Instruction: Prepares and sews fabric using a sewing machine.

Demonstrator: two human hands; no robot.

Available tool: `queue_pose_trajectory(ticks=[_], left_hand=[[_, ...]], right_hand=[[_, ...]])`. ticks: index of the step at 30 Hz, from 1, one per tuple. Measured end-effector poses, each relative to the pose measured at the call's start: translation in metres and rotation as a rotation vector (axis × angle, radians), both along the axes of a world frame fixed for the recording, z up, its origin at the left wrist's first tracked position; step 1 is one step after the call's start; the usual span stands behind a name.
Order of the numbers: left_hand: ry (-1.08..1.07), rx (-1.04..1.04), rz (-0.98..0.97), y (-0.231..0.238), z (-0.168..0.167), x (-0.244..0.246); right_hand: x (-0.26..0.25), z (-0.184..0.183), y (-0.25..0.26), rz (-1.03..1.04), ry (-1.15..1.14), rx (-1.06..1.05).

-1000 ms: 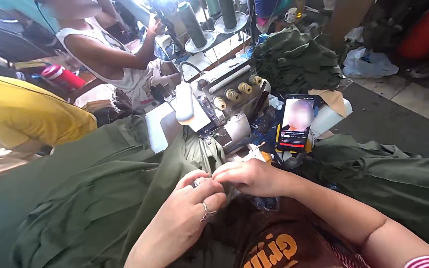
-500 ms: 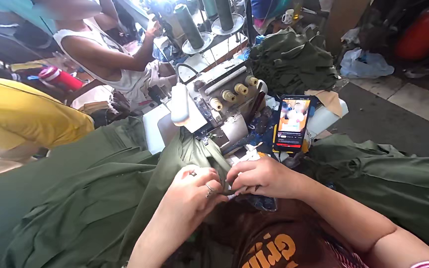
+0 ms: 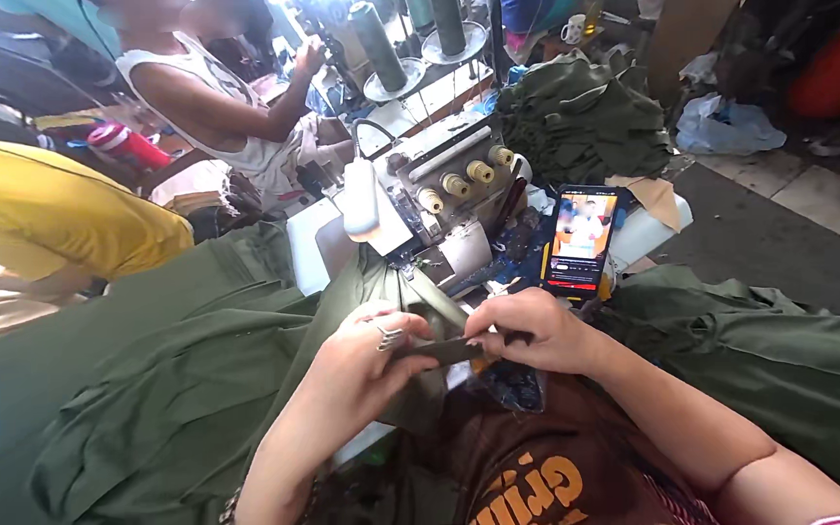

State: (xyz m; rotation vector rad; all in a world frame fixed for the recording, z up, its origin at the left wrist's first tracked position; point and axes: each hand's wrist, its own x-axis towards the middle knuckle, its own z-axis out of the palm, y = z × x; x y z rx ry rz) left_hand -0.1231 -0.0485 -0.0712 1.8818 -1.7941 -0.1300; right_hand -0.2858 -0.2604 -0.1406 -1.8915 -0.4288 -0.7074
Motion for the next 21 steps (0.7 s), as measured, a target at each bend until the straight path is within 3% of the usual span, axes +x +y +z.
queue_pose_trajectory(ticks=[2,4,8,11,16,18,21], left_hand=[[0.183,-0.045,-0.055,0.003,0.003,0.002],[0.237,-0.064,-0.087,0.004,0.005,0.005],[-0.111,0.000,0.065,0.004,-0.003,0.007],[-0.226,-0.059,0.108,0.007,-0.009,-0.001],[0.028,-0.125,-0.148,0.033,0.011,-0.047],[-0.007,-0.134,-0.193,0.045,0.015,-0.063],[-0.021,-0.116,-0.174,0.065,0.027,-0.073]], right_hand=[[0.001,-0.003,0.001,0.016,0.063,0.128],[0.005,-0.007,0.002,0.076,0.104,0.230],[0.016,-0.014,0.006,-0.104,0.126,0.025],[0.017,-0.022,0.008,-0.209,0.073,-0.042],[-0.004,-0.014,0.029,0.144,-0.078,-0.093],[-0.005,-0.011,0.041,0.261,-0.121,-0.121],[0.013,-0.015,0.046,0.275,-0.134,-0.144]])
